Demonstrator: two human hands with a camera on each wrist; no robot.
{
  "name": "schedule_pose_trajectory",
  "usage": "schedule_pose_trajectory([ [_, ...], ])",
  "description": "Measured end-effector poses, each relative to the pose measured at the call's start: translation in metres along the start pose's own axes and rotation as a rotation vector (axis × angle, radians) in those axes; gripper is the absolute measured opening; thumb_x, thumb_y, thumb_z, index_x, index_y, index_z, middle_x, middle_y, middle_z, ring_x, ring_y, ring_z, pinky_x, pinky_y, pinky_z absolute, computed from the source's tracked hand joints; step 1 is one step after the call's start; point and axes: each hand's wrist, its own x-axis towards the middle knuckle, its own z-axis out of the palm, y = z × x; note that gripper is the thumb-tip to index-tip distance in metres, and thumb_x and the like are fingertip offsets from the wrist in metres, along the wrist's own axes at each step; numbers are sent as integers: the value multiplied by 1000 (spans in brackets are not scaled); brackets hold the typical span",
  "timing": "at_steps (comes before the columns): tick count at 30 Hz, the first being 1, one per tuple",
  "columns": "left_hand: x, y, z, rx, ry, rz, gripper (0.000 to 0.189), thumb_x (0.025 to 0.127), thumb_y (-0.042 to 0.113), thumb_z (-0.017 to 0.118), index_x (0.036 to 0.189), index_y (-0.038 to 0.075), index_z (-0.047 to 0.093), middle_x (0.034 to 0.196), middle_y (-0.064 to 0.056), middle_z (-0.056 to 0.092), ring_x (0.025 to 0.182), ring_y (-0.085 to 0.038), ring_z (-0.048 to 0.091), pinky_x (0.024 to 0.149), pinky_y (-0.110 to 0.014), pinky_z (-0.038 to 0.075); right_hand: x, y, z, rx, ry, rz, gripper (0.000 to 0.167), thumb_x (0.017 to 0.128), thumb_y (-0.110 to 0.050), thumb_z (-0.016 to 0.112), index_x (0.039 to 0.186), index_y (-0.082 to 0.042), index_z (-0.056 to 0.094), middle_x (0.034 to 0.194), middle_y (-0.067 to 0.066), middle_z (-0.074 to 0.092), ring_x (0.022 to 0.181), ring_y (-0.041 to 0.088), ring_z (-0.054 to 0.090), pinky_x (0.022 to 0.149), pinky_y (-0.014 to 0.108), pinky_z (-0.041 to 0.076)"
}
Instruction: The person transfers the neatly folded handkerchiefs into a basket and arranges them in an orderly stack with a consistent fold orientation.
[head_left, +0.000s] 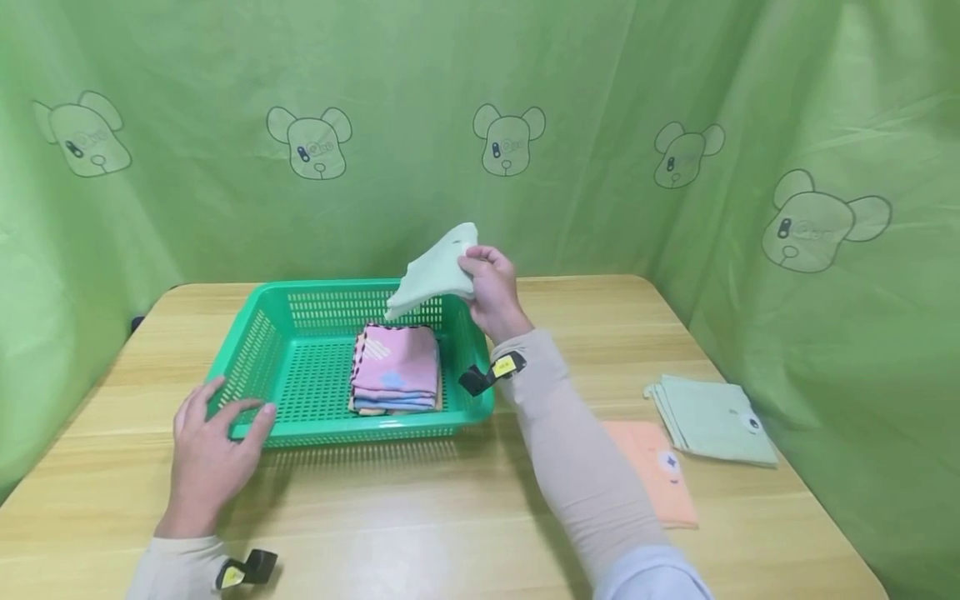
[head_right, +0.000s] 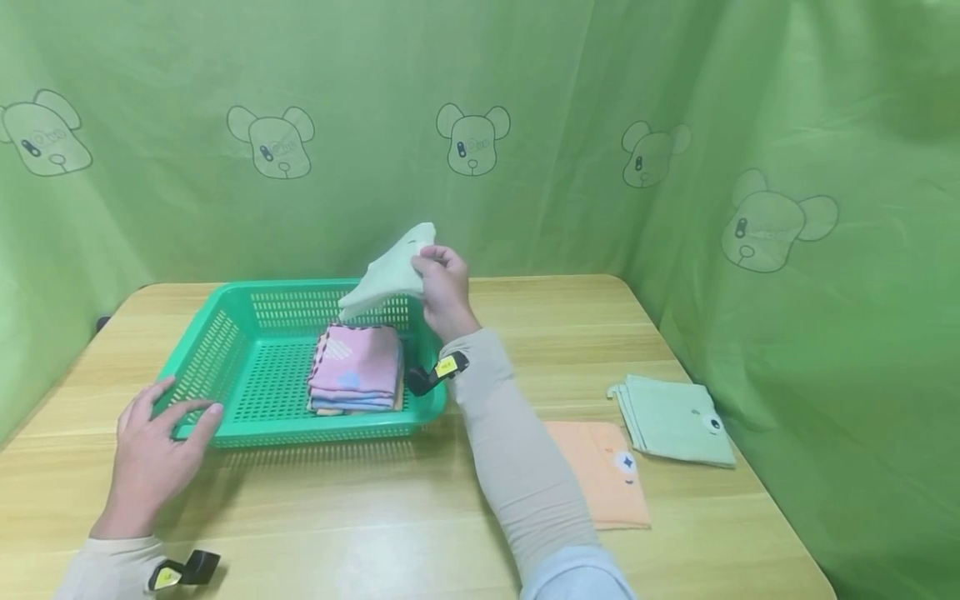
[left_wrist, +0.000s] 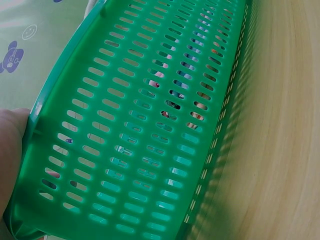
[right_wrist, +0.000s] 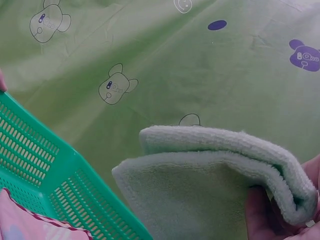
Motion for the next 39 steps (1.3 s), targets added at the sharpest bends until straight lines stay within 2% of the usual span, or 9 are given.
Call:
schedule_pose_trajectory([
  [7,0,0,0,5,0,1,42,97,37,55,107,-2,66,149,-31,28,137,-53,14,103,-75,10,2,12,3,7,25,7,15,91,6,56,96,-8,54,128,18,51,110,32,58,82,36,56],
  [14,0,0,0,7,1,3,42,97,37,55,107,-2,66,149,-31,28,137,-54,14,103,-75,10,0,19,6,32,9,13,38,88,11,53,120,-11,55,134,15,49,112,32,58,81,36,57],
  [18,0,0,-1,10,0,-1,42,97,37,55,108,-2,66,149,-31,28,137,-53,14,103,-75,10,-2,24,9,55,-16,20,47,87,12,51,127,-13,53,135,14,47,114,30,56,84,36,56],
  [24,0,-1,0,14,-4,-2,42,97,37,55,108,-2,66,149,-31,28,137,-53,14,103,-75,10,-3,34,13,56,-37,42,46,85,13,49,125,-10,52,135,15,46,114,30,56,84,36,56],
  [32,1,-1,0,13,5,8,41,96,36,56,107,-3,66,148,-31,29,136,-54,15,103,-75,10,-1,45,16,26,-75,-2,42,82,15,49,119,-6,50,136,19,43,117,33,54,86,37,55],
  [39,1,-1,0,16,2,6,41,96,36,56,107,-2,66,148,-32,29,135,-55,15,101,-76,12,1,51,10,-33,-73,1,42,81,15,49,119,-4,50,136,20,43,115,33,54,86,37,55],
])
